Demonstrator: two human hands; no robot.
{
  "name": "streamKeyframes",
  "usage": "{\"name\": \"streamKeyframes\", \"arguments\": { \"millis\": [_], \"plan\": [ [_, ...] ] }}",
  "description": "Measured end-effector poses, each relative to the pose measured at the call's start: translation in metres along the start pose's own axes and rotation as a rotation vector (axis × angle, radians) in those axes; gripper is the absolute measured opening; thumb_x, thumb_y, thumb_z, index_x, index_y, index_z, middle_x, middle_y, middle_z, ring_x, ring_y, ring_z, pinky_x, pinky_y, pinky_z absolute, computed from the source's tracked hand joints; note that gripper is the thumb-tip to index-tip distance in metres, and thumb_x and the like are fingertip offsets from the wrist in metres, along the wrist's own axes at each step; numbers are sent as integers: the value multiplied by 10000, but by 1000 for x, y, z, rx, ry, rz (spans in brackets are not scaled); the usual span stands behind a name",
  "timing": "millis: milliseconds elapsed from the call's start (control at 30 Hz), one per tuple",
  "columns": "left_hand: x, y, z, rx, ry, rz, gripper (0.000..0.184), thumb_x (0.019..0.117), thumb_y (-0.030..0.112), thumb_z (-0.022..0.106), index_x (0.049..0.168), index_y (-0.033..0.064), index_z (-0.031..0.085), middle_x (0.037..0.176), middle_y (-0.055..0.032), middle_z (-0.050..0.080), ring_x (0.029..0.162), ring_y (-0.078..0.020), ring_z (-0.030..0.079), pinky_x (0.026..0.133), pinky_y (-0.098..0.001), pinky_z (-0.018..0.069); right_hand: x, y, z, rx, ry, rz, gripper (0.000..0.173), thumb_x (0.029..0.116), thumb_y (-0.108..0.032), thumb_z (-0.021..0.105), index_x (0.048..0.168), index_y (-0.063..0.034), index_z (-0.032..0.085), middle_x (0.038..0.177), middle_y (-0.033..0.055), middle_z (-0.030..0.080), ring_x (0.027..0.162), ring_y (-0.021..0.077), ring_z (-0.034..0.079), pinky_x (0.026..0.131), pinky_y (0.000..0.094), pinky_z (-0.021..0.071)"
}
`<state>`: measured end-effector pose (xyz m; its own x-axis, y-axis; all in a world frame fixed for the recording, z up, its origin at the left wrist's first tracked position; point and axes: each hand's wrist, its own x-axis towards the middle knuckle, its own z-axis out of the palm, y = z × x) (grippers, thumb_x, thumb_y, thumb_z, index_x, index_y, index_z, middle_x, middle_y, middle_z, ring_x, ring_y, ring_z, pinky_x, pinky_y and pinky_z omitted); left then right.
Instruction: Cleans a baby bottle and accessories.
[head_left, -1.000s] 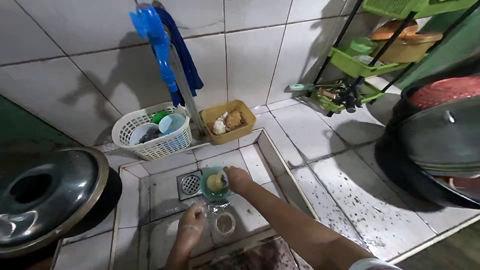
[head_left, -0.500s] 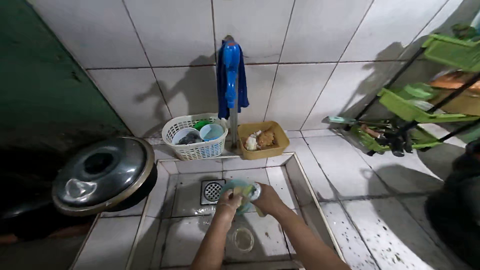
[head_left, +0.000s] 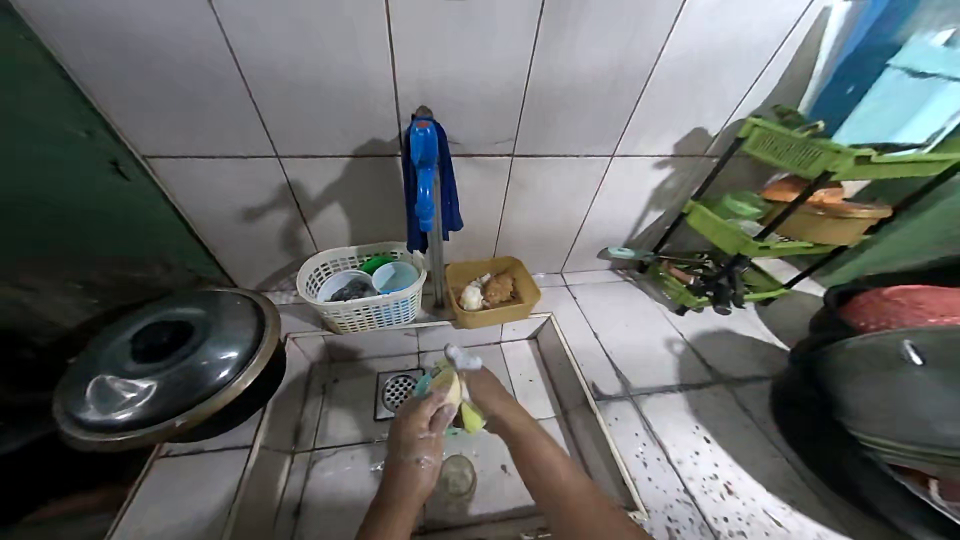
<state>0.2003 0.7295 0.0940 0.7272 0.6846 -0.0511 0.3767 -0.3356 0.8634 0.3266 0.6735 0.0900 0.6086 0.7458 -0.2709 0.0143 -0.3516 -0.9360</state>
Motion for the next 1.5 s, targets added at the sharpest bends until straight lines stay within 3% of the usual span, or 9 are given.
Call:
{"name": "streamKeyframes", "arguments": {
  "millis": [167, 300, 433, 600, 733, 933, 1067, 1233, 1500],
  "plan": [
    [-10, 6, -4, -218, 174, -70, 245, 1039, 29, 501, 1194, -60, 668, 1119, -189, 692, 1067, -220, 659, 982, -389, 512, -26, -7, 27, -136, 121, -273, 400, 1041, -382, 559, 1229, -40, 642, 1067, 144, 686, 946, 249, 668, 837, 485, 554],
    [-20, 17, -10, -388, 260, -123, 210, 1040, -24, 435, 1141, -84, 610, 992, -140, 646, 927, -125, 623, 871, -279, 520, -46, -7, 42, -299, 106, -490, 587, 987, -382, 609, 1452, -30, 542, 1516, 179, 518, 1372, 322, 520, 1135, 537, 417],
    [-26, 5, -17, -68, 198, 106, 275, 1008, 33, 564, 1241, -68, 669, 1204, -227, 687, 1152, -283, 654, 1036, -433, 497, -41, -35, 17, -62, 5, -184, 294, 1065, -102, 493, 1296, 58, 581, 1136, 205, 652, 1000, 255, 635, 901, 429, 520],
    [-28, -31, -18, -33, 182, 713, 283, 1007, 151, 570, 1188, -1, 726, 1234, -129, 711, 1243, -213, 632, 1127, -415, 454, -28, -24, -12, 582, -469, 158, 526, 1110, -422, 173, 935, -136, 579, 643, -4, 615, 502, 83, 579, 446, 249, 501],
    [-37, -22, -24, 163, 126, 615, 342, 1005, 163, 545, 1244, -42, 680, 1255, -179, 694, 1258, -316, 621, 1183, -589, 315, -53, -36, -8, 106, -182, -15, 328, 1125, -155, 293, 1180, -38, 595, 906, 54, 635, 771, 106, 616, 714, 275, 540],
    [-42, 20, -14, -131, 271, 52, 271, 1025, -17, 481, 1241, -115, 611, 1216, -227, 653, 1175, -206, 613, 1037, -321, 479, -68, -16, 41, -355, 315, -621, 412, 947, -256, 671, 1252, 21, 664, 1231, 211, 687, 1125, 334, 677, 946, 535, 550],
    [-46, 2, -16, 155, 253, 498, 249, 952, 15, 597, 1149, -69, 724, 1158, -215, 723, 1189, -359, 655, 1136, -536, 404, -63, -27, 10, 88, 8, -159, 277, 1089, -132, 432, 1245, 21, 603, 1015, 122, 646, 871, 164, 621, 788, 347, 534],
    [-38, -2, -21, -184, 148, 468, 288, 1023, 103, 519, 1186, -76, 674, 1136, -127, 712, 1122, -114, 648, 1127, -349, 423, -41, 8, 7, 920, -468, 151, 618, 1052, -617, 223, 871, -186, 627, 630, -21, 604, 508, 82, 570, 461, 246, 486],
    [-26, -12, -10, -398, 314, 205, 486, 1065, 197, 353, 1509, 9, 414, 1521, -167, 471, 1341, -194, 511, 1105, -395, 431, -62, -11, 40, 863, 0, 151, 313, 1133, -263, 318, 1145, -73, 566, 801, 34, 603, 647, 100, 597, 584, 258, 533]
  ]
}}
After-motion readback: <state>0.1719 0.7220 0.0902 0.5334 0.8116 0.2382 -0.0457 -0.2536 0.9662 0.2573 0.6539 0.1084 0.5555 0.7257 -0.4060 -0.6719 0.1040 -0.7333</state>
